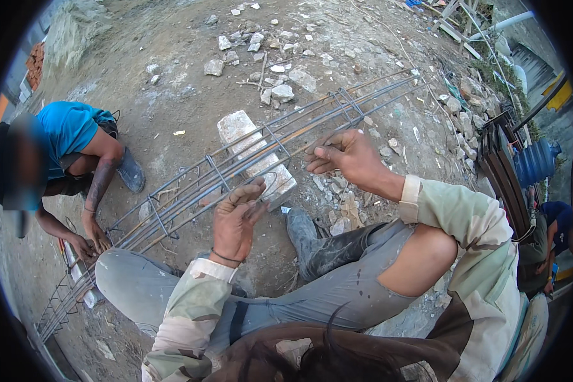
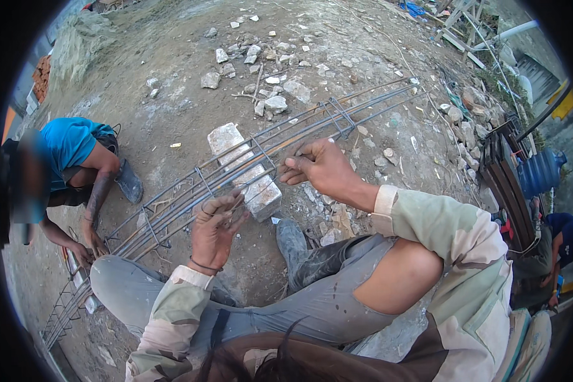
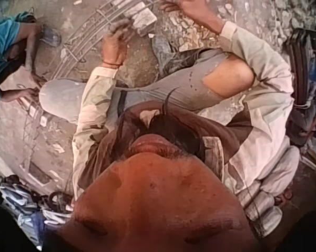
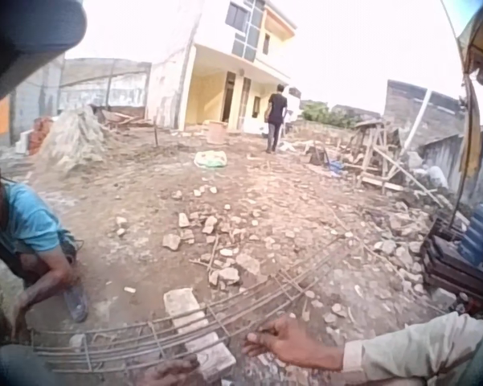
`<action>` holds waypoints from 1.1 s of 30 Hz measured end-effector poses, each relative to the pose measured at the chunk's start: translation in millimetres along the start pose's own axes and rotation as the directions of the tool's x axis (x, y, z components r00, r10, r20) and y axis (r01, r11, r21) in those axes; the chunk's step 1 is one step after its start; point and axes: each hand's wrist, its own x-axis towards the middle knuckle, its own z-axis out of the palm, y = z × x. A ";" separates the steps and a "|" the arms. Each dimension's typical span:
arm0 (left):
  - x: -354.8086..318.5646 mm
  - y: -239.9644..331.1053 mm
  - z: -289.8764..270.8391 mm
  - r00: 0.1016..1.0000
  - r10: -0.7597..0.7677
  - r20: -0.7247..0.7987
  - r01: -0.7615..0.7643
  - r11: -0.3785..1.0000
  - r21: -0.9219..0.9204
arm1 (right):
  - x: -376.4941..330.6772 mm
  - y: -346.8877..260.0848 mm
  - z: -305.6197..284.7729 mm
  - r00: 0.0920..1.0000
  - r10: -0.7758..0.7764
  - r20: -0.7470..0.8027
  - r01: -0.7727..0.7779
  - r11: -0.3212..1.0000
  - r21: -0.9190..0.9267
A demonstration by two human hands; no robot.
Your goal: The person constructs a rebar column by wrapping tie wire around intersecting rebar rods and tightening the wire using pliers and by hand.
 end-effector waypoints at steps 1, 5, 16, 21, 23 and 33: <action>12.4 11.0 20.9 0.956 -0.256 0.141 0.277 0.948 -0.157 | -3.5 4.0 -5.4 0.997 -0.052 0.049 0.056 0.994 -0.096; 37.1 22.5 12.0 0.555 -0.389 0.736 0.459 0.881 0.120 | -5.6 -10.7 9.6 0.941 -0.277 0.197 0.338 0.816 -0.469; 3.7 -36.5 115.6 0.946 -0.311 0.090 0.306 0.950 0.058 | -14.2 -6.7 8.5 0.983 -0.168 0.078 0.185 0.848 -0.496; 18.4 -30.0 121.9 0.984 -0.176 -0.007 0.174 0.965 0.195 | -12.5 -17.8 20.6 0.994 -0.053 -0.093 0.007 0.899 -0.439; 18.1 -30.2 124.3 0.983 -0.181 -0.038 0.185 0.955 0.232 | -1.3 -20.3 17.6 0.995 -0.081 -0.060 0.030 0.807 -0.590; 67.4 -13.5 89.1 0.893 -0.331 -0.304 0.323 0.943 -0.079 | 108.6 -11.3 4.5 0.997 0.028 0.076 0.028 0.758 -0.652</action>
